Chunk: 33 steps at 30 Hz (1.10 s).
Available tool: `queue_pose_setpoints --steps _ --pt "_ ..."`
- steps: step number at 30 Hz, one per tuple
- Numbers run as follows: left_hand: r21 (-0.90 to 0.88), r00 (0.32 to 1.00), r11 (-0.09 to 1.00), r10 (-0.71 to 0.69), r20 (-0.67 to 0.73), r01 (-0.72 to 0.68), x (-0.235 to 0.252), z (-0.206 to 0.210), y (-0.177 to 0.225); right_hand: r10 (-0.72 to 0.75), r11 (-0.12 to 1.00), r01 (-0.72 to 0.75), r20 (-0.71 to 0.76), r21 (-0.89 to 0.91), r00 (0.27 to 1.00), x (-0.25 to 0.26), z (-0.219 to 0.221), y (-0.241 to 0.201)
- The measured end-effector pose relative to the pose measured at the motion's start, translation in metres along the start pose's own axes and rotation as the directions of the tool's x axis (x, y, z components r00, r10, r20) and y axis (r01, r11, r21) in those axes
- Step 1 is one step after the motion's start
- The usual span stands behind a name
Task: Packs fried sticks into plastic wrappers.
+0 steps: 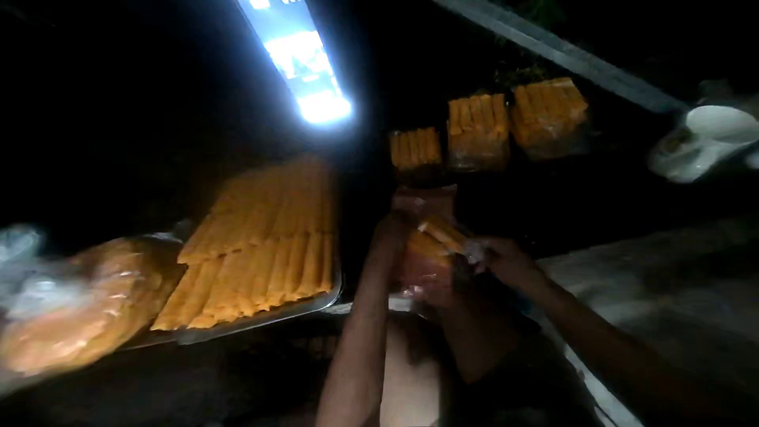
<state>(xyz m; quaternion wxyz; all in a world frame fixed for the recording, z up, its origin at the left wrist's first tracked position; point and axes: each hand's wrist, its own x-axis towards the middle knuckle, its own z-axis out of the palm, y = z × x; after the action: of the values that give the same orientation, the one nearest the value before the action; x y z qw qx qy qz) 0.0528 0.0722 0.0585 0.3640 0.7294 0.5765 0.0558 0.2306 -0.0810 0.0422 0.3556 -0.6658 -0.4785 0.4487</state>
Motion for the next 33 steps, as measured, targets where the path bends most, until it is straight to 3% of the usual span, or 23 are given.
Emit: queue_pose_setpoints --steps 5,13,19,25,30,33 --pt "-0.044 1.000 0.999 -0.003 0.026 0.004 0.005 0.003 0.006 0.013 0.998 -0.012 0.013 -0.054 1.000 0.006 0.002 0.000" --pt "-0.199 0.996 0.980 0.013 0.093 0.006 -0.009 -0.003 -0.001 -0.037 0.973 0.008 -0.118 -0.232 0.992 0.013 0.006 0.001" --pt "-0.311 0.977 0.945 0.156 0.143 -0.106 -0.017 -0.006 -0.004 -0.057 0.936 0.009 -0.126 -0.352 0.990 0.013 0.010 -0.001" --pt "-0.304 0.987 0.944 0.151 0.062 -0.126 -0.005 0.003 -0.007 -0.208 0.917 0.112 -0.220 -0.382 0.953 0.012 0.011 0.010" --pt "-0.264 0.967 0.930 0.251 -0.050 -0.255 0.005 0.010 -0.004 -0.114 0.917 -0.048 -0.375 -0.396 0.920 0.015 -0.006 0.004" --pt "-0.151 0.914 0.902 0.391 -0.110 -0.405 0.006 0.018 0.004 -0.310 0.856 0.093 -0.361 -0.509 0.880 0.026 -0.012 0.014"
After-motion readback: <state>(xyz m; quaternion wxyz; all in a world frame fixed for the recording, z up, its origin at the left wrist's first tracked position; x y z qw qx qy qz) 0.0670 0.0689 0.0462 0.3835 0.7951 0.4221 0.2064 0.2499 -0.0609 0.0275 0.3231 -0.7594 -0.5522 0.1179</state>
